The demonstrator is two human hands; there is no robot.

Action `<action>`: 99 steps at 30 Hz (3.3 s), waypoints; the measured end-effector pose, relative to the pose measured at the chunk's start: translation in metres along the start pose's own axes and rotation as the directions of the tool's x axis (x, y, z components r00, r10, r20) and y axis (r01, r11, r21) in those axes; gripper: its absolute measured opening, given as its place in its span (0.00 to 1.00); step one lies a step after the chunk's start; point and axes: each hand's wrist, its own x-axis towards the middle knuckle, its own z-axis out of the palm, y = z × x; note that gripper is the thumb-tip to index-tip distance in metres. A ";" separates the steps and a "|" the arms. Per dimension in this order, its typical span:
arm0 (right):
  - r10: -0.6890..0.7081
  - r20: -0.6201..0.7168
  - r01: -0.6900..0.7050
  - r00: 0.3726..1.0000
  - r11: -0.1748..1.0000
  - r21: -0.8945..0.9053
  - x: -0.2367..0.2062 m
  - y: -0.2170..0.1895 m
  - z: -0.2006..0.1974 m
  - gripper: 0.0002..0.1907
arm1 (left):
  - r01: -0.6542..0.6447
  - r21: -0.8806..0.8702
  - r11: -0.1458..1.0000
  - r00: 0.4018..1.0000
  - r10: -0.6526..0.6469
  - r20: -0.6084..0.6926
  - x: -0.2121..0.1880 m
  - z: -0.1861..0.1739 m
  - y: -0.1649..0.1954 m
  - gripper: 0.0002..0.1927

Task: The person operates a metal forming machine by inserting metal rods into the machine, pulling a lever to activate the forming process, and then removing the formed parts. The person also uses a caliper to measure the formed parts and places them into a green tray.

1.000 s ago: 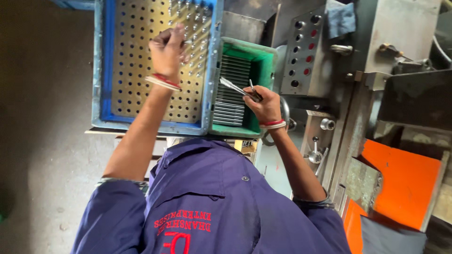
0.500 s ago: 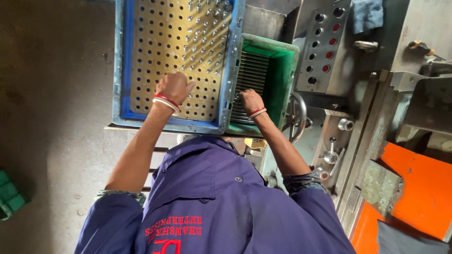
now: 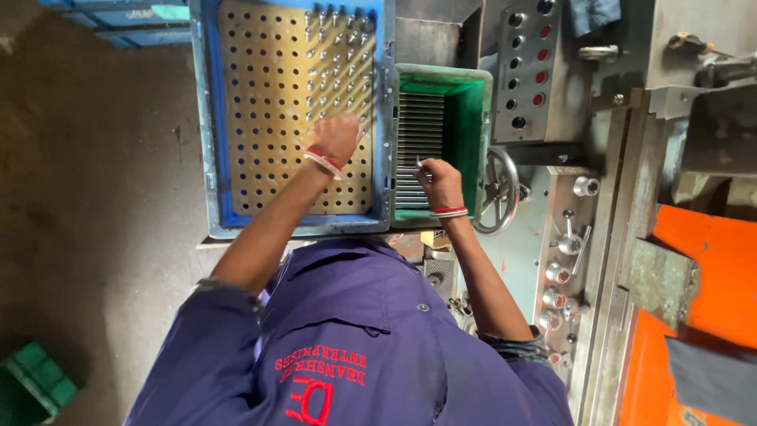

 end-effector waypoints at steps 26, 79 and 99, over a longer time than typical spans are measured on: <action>-0.252 -0.285 0.117 0.925 0.902 -0.416 -0.133 -0.060 -0.170 0.07 | 0.432 -0.684 -0.588 0.902 0.290 0.320 -0.026 0.002 0.226 0.13; 0.540 -0.762 -0.448 0.357 0.815 0.367 -0.359 -0.002 -0.108 0.21 | 0.683 -0.686 -0.250 0.715 0.420 0.559 -0.008 0.042 0.196 0.07; 0.689 -0.711 -0.632 0.141 0.616 0.471 -0.392 -0.043 -0.010 0.20 | 0.719 -0.695 0.005 0.553 0.602 0.576 -0.071 0.071 0.255 0.02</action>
